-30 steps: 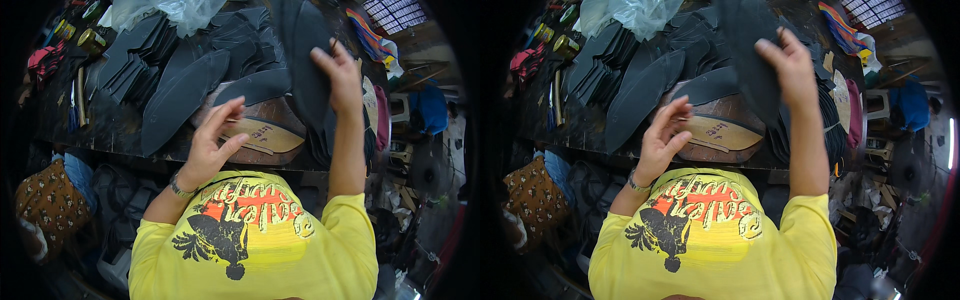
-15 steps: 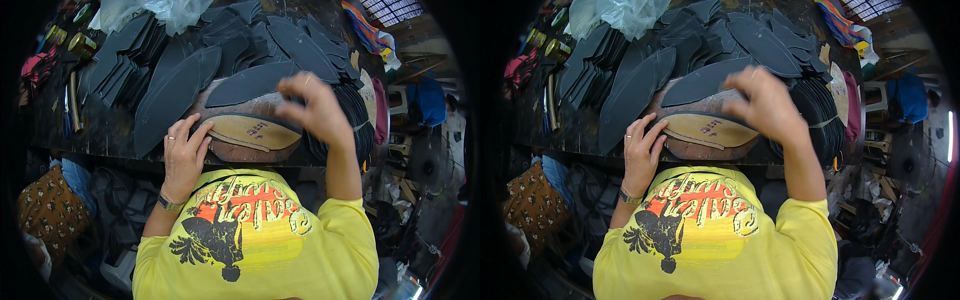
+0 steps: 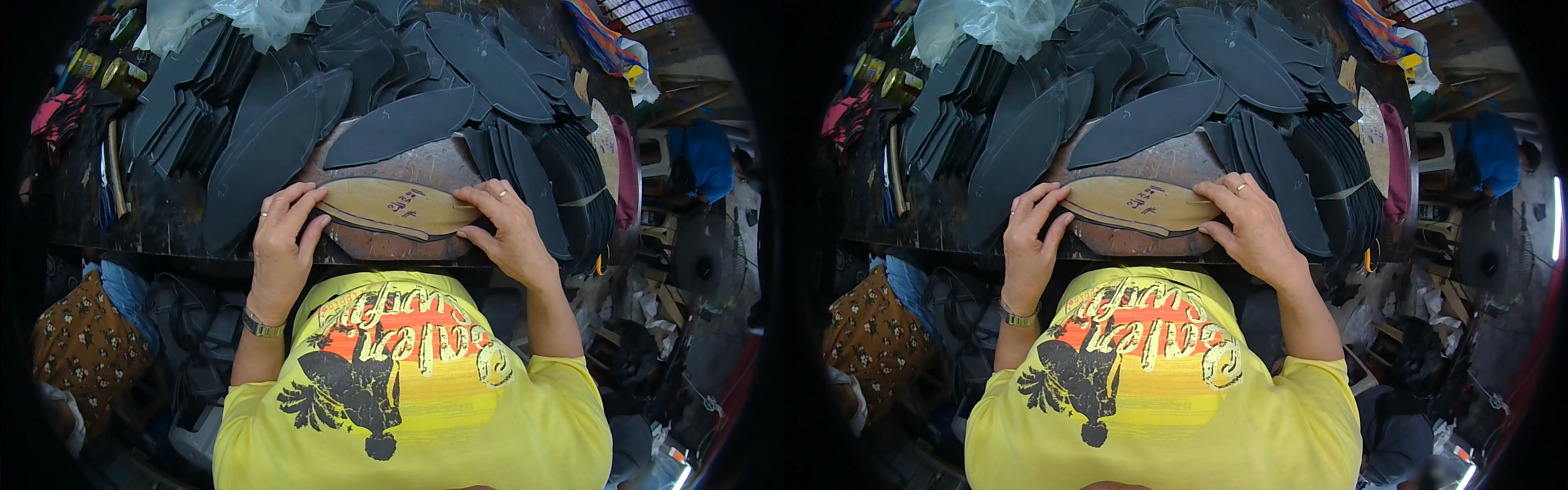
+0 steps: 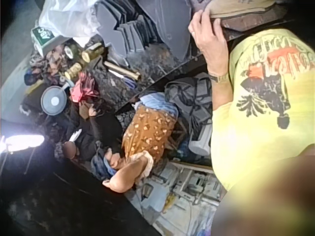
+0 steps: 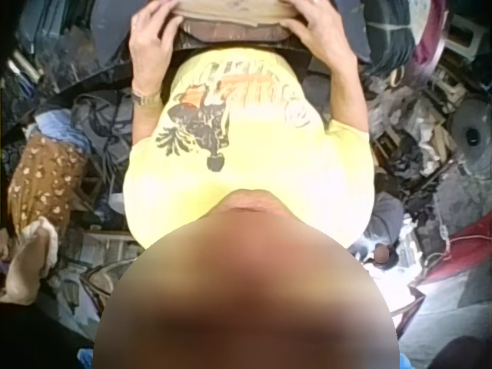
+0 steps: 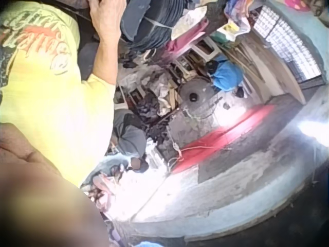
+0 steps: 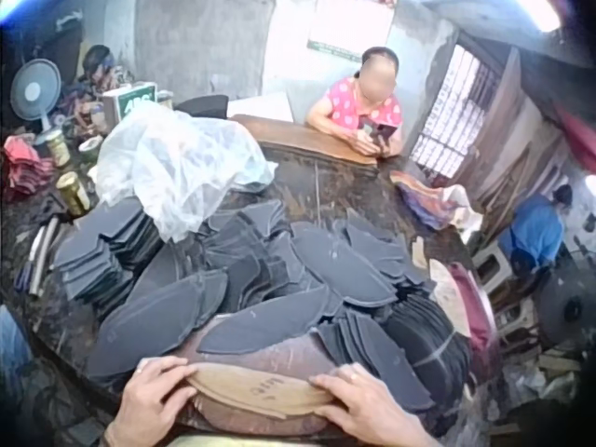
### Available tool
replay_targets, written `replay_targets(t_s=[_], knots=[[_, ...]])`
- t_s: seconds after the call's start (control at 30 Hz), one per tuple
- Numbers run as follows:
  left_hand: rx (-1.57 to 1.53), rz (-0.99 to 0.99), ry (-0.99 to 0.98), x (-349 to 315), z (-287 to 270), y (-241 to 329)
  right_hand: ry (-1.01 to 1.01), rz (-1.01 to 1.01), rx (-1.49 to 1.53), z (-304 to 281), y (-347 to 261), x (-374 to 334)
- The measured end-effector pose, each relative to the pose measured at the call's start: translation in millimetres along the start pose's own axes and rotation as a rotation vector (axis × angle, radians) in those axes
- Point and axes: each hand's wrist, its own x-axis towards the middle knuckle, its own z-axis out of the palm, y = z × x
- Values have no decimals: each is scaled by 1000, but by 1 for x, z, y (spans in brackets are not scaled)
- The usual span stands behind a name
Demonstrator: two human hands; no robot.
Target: The person repeatedly places a cardboard template on a stack of black rubber shoe parts, traces the outline with a pencil, then removes the template and sets the marked part aside. This cycle repeats throughout the clip.
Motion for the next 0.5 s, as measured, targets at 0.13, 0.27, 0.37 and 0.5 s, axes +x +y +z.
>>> replay_targets(t_s=[0.13,0.27,0.37,0.5], knots=[[81,46,40,0,1,-1,60,-29,20,5,-3,1],[89,51,56,-1,3,0,114,-65,-66,5,-10,-4],[72,36,53,-2,3,-1,23,26,118,3,-10,-5],[64,54,70,-2,4,-3,18,85,346,11,-8,1]])
